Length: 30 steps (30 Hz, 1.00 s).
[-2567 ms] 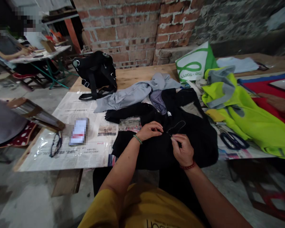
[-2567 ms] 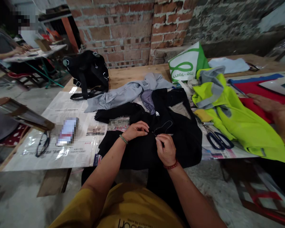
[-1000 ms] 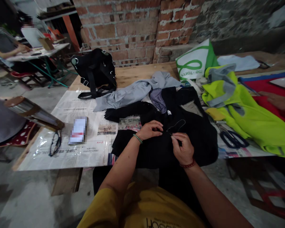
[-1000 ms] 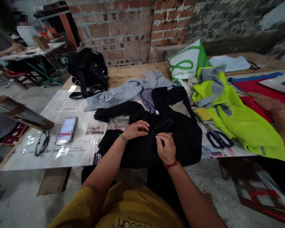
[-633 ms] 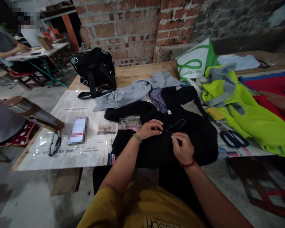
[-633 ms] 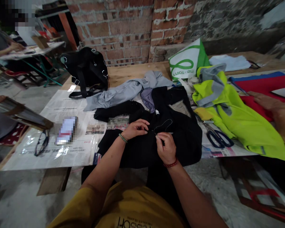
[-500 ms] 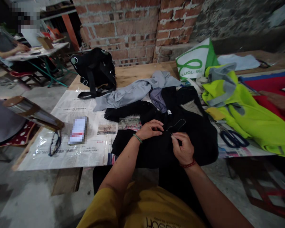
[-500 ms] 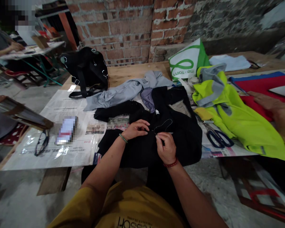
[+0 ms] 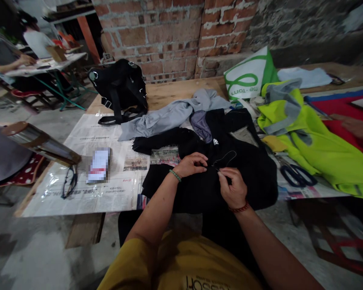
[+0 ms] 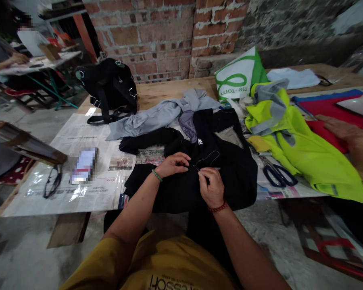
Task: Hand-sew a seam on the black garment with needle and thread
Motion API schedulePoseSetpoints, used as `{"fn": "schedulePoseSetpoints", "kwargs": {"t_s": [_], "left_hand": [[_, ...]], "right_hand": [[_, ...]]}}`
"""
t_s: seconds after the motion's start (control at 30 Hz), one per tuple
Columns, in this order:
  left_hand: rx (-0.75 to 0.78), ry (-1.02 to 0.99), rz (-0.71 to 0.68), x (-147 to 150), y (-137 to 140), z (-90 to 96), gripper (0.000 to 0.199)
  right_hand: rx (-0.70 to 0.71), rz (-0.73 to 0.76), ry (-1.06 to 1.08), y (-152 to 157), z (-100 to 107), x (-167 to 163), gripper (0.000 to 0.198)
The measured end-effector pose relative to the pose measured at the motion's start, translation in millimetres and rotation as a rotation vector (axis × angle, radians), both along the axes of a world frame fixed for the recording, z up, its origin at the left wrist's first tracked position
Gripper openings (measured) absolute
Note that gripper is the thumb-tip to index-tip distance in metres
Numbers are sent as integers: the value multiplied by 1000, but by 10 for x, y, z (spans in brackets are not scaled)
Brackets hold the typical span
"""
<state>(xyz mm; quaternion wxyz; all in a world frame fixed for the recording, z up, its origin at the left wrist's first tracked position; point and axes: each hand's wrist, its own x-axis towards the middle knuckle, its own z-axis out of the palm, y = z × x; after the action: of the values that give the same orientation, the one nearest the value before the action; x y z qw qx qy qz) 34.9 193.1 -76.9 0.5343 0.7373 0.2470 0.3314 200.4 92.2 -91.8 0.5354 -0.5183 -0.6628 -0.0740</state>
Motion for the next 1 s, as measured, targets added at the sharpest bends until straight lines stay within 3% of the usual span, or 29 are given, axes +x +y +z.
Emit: {"fn": "schedulePoseSetpoints", "kwargs": {"t_s": [0.3, 0.4, 0.53, 0.6, 0.7, 0.83, 1.0], "left_hand": [[-61, -118, 43, -16, -3, 23, 14], [-60, -265, 221, -44, -23, 99, 12], [-9, -437, 576, -192, -97, 289, 10], [6, -366, 690, -324, -176, 389, 11], [87, -97, 709, -524, -356, 461, 11], [305, 228, 653, -618, -579, 367, 10], [485, 337, 569, -422, -569, 227, 17]], "right_hand": [[1, -4, -2, 2, 17, -7, 13], [16, 0, -2, 2, 43, -17, 14], [45, 24, 8, -8, 66, -17, 15], [60, 32, 11, -15, 68, -12, 15], [80, 48, 17, -22, 67, -5, 16], [97, 81, 22, -24, 67, 2, 17], [107, 93, 26, -26, 57, 12, 18]]}}
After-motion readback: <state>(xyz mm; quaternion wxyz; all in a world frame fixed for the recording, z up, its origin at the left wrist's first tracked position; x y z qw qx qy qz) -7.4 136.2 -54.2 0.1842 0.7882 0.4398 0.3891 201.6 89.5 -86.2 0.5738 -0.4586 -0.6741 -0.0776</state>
